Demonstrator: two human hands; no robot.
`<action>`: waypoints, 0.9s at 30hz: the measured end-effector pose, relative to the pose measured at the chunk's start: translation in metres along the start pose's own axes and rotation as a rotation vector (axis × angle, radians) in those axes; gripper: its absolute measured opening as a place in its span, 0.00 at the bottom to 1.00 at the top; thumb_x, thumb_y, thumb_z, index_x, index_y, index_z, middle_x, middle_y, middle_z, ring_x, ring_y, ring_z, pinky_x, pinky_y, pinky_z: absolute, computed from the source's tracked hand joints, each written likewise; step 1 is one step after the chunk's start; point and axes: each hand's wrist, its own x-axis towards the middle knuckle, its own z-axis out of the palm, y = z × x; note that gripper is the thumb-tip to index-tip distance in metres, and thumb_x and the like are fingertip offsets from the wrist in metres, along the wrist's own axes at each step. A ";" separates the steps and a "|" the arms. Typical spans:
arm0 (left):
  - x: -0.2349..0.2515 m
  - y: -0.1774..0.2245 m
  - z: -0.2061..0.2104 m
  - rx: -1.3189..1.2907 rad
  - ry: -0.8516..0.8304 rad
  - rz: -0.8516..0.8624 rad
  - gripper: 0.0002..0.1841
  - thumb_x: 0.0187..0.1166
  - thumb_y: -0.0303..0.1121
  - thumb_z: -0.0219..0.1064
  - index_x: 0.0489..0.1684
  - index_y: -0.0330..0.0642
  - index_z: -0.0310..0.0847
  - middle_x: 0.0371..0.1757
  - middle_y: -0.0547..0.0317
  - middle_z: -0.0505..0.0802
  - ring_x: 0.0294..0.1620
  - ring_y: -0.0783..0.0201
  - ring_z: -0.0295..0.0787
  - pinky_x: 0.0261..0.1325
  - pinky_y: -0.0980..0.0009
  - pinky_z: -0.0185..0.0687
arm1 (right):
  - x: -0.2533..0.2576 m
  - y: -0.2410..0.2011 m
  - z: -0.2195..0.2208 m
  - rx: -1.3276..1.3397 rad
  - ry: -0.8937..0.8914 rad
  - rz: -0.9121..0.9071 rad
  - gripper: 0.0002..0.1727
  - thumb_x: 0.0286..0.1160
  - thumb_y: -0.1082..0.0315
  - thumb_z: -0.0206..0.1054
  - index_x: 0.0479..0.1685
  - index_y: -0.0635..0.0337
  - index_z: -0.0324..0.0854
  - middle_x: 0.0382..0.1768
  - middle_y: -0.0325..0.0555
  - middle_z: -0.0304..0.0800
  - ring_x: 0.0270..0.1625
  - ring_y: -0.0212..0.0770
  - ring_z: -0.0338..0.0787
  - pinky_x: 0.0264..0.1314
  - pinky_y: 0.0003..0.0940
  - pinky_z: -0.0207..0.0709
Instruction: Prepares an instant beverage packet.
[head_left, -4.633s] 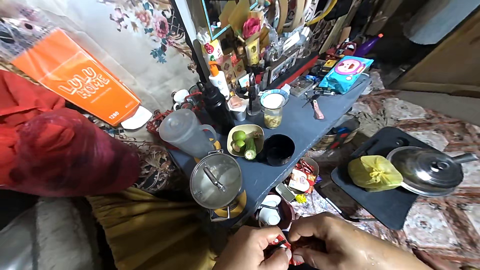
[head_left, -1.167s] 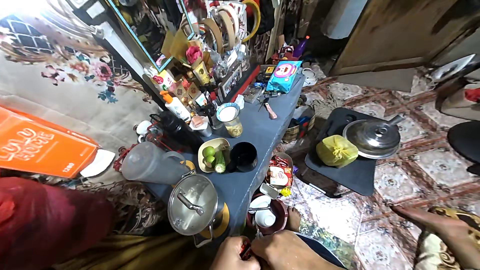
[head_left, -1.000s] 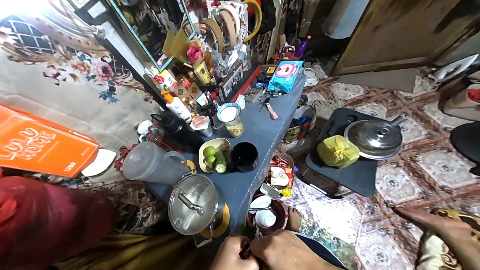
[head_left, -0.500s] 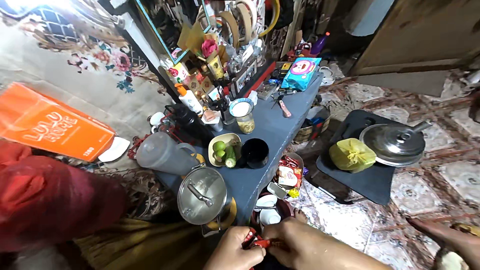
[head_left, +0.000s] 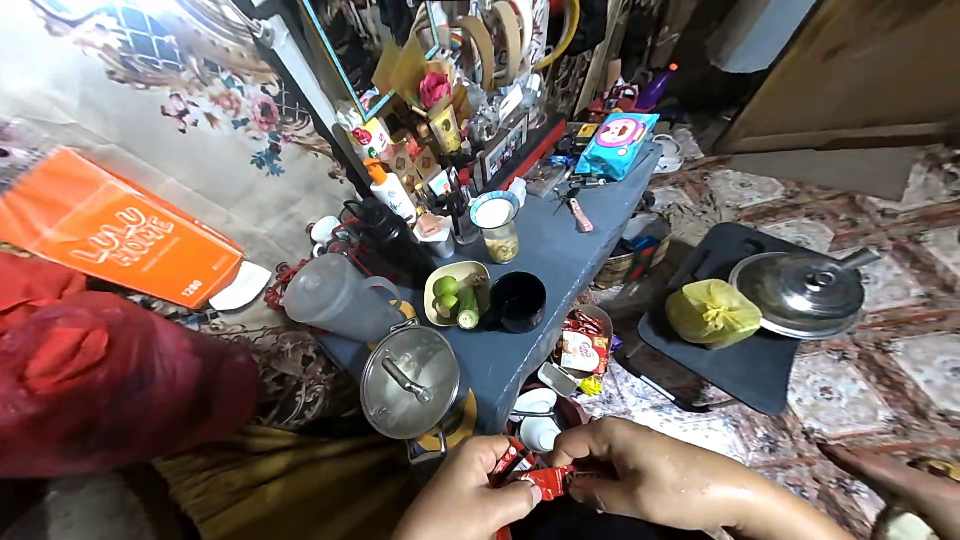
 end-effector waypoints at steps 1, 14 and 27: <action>0.000 0.000 0.000 -0.002 -0.003 0.004 0.03 0.72 0.27 0.68 0.39 0.41 0.84 0.26 0.72 0.87 0.23 0.81 0.79 0.27 0.81 0.76 | -0.001 0.000 0.000 0.009 0.000 0.003 0.06 0.77 0.67 0.66 0.43 0.57 0.87 0.26 0.34 0.83 0.26 0.24 0.78 0.30 0.24 0.72; -0.001 -0.003 0.001 -0.031 -0.095 0.174 0.03 0.75 0.25 0.67 0.40 0.37 0.84 0.30 0.70 0.89 0.30 0.82 0.82 0.34 0.82 0.78 | -0.008 0.005 -0.001 0.234 -0.057 -0.103 0.06 0.80 0.67 0.64 0.44 0.56 0.87 0.28 0.31 0.89 0.28 0.21 0.83 0.31 0.19 0.77; -0.003 0.000 0.012 -0.060 -0.106 0.176 0.04 0.75 0.25 0.67 0.41 0.36 0.84 0.29 0.70 0.88 0.26 0.83 0.80 0.30 0.84 0.76 | -0.006 0.008 0.007 0.259 -0.039 -0.102 0.04 0.78 0.69 0.65 0.39 0.55 0.86 0.26 0.30 0.87 0.27 0.21 0.83 0.30 0.18 0.77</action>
